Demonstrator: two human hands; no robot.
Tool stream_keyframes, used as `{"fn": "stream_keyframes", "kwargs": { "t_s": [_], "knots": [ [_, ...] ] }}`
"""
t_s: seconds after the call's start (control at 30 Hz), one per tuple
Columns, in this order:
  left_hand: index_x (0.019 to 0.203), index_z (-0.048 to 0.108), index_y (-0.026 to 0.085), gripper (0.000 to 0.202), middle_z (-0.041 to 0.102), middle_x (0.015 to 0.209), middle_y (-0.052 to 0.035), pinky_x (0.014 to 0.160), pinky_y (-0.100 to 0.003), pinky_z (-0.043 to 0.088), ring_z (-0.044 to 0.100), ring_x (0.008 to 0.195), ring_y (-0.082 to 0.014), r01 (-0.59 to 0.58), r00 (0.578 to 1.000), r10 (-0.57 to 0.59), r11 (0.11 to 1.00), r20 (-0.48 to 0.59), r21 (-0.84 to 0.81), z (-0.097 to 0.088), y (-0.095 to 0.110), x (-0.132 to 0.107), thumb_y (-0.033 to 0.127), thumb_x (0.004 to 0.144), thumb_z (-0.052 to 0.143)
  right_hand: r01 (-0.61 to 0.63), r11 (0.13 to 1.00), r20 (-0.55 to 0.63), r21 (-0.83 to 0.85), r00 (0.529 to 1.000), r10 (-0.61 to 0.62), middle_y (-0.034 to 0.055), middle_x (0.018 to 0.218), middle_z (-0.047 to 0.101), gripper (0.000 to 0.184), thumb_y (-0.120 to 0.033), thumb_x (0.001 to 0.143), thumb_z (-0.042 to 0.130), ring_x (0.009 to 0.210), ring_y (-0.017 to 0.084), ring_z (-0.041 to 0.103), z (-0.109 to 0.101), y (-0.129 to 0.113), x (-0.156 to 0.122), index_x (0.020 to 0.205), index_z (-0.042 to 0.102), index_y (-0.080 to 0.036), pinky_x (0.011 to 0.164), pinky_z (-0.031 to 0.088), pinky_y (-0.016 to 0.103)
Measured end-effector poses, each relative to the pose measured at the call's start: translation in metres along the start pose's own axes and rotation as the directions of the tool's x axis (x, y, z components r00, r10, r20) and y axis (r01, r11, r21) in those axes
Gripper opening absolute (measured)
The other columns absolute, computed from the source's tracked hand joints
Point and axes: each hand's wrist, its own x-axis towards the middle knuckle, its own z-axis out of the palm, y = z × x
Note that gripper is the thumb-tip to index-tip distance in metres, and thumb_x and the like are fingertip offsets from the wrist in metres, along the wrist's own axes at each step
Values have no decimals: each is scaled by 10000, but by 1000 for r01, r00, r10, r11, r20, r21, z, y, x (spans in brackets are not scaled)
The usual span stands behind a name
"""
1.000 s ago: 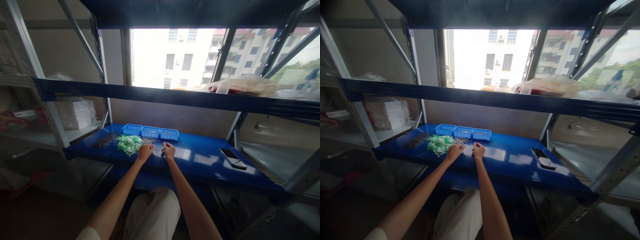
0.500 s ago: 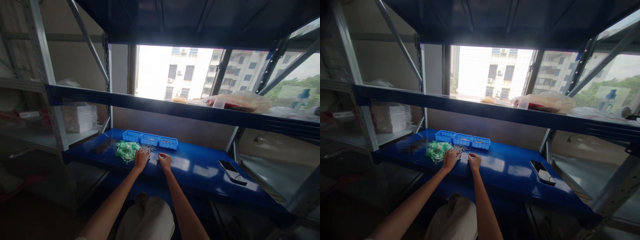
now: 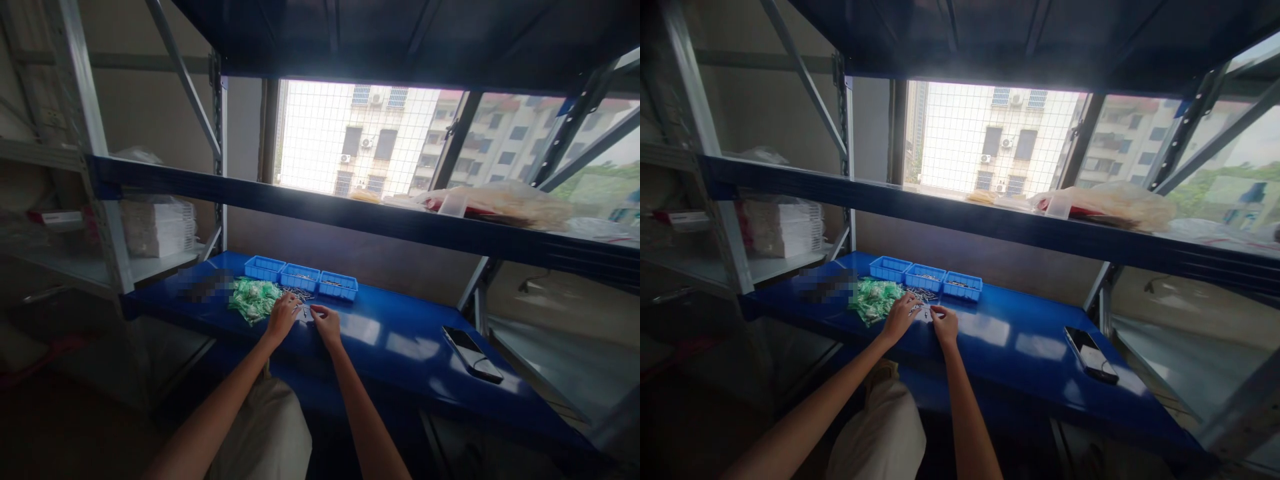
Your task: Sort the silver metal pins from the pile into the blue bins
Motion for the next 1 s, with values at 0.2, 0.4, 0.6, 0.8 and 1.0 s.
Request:
{"fn": "stream_keyframes", "kwargs": {
  "t_s": [0.2, 0.4, 0.6, 0.8, 1.0],
  "knots": [
    [838, 649, 181, 116, 532, 881, -41, 788, -327, 408, 526, 857, -179, -23, 999, 24, 999, 29, -34, -1, 0, 0, 202, 794, 544, 30, 999, 78, 44, 996, -34, 33, 763, 698, 287, -417, 718, 559, 564, 166, 622, 1, 1, -1, 867, 702, -217, 529, 462, 255],
    [844, 661, 188, 148, 540, 876, -37, 777, -314, 410, 524, 815, -162, -54, 997, 57, 997, 50, -49, 0, 2, 2, 256, 806, 535, 17, 991, -38, 133, 999, -12, 70, 745, 676, 381, -486, 729, 522, 489, 151, 593, 2, 2, -2, 820, 674, -148, 500, 443, 247],
    [877, 664, 231, 192, 550, 906, -29, 766, -302, 416, 529, 811, -151, -110, 993, 114, 990, 38, -92, 5, 1, 1, 292, 834, 487, -27, 992, -136, 126, 990, 44, 66, 646, 644, 485, -588, 715, 475, 447, 142, 565, 4, 3, 3, 682, 638, -132, 467, 412, 230],
    [957, 628, 209, 235, 546, 930, -44, 776, -309, 432, 541, 835, -158, -95, 995, 95, 987, -4, -131, 5, 4, 1, 268, 865, 420, -56, 998, -64, -4, 996, 55, 45, 675, 668, 520, -624, 722, 425, 470, 147, 577, 3, -5, 3, 681, 667, -165, 495, 420, 237],
    [900, 619, 190, 224, 526, 915, -47, 768, -316, 442, 540, 816, -156, -100, 994, 93, 983, -49, -156, -3, 7, -1, 252, 868, 406, -94, 991, -24, -92, 995, 92, 19, 668, 666, 491, -595, 744, 414, 469, 134, 582, 3, -6, 1, 682, 684, -189, 487, 416, 221]
  ]
}}
